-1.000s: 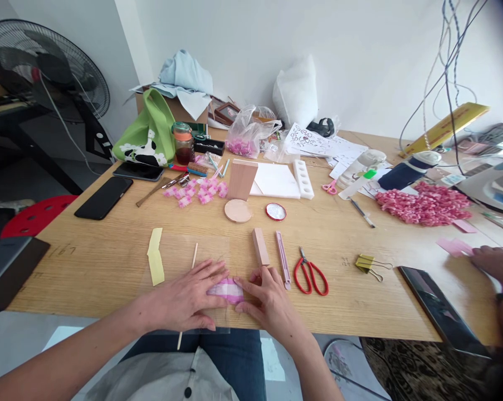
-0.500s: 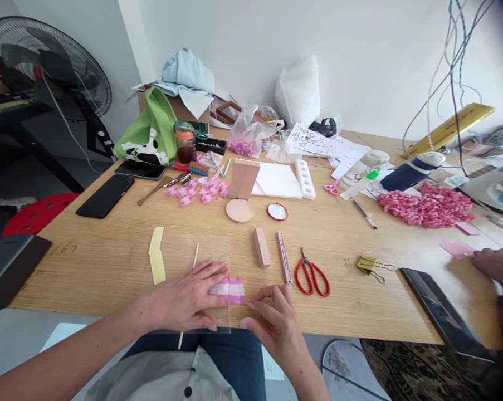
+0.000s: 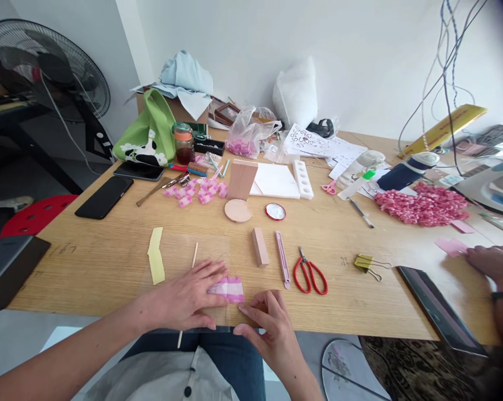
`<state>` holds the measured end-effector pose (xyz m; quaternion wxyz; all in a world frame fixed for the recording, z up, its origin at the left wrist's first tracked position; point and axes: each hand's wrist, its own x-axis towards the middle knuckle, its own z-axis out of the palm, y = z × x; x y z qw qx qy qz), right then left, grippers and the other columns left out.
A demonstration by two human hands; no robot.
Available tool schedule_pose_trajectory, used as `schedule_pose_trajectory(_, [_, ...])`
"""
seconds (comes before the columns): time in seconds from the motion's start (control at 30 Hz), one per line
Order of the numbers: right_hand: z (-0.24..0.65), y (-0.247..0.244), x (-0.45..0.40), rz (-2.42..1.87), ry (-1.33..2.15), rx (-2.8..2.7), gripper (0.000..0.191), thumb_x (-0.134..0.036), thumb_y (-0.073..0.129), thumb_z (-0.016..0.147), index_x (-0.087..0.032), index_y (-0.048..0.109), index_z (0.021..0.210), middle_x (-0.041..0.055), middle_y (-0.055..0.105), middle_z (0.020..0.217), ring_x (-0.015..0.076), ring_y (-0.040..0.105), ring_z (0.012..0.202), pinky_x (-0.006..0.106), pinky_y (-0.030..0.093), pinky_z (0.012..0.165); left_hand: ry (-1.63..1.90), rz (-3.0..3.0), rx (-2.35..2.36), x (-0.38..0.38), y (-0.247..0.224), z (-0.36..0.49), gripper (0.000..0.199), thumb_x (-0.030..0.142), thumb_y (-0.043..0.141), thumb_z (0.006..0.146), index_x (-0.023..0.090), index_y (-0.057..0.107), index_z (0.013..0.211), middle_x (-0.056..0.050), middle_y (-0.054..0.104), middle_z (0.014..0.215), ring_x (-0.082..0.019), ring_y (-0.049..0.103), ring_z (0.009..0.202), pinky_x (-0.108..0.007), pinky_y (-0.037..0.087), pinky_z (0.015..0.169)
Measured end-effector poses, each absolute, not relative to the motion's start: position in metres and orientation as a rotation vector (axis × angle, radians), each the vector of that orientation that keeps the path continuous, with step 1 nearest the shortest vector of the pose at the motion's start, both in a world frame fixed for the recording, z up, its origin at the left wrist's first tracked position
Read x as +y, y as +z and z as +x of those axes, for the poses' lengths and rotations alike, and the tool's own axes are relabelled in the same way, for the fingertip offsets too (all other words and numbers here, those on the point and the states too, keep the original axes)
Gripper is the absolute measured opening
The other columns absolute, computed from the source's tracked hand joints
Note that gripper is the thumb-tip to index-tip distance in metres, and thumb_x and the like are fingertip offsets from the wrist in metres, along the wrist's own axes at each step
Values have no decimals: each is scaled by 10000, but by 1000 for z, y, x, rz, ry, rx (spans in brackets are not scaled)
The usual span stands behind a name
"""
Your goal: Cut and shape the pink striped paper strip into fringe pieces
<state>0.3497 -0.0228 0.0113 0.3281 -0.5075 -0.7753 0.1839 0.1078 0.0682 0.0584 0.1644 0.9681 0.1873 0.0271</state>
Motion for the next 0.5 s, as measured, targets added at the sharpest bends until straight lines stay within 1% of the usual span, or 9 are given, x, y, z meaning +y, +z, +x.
schedule_pose_trajectory(0.33, [349,12,-22,-1339,490,-2028,312,-438,672,827,-248,697,1072,60,540,883,209,497,824,367,465,691,94,2740,519,69,58,108,490,501,572,882,298,526,1325,-131,359,1510,-340,213,1436,-550,216,1143])
schedule_pose_trajectory(0.5, [350,10,-22,-1302,492,-1961,323,-452,664,828,-259,692,1086,56,529,890,207,495,826,357,475,685,144,2729,518,69,57,107,514,485,606,865,299,525,1338,-124,361,1513,-347,242,1425,-551,228,1137])
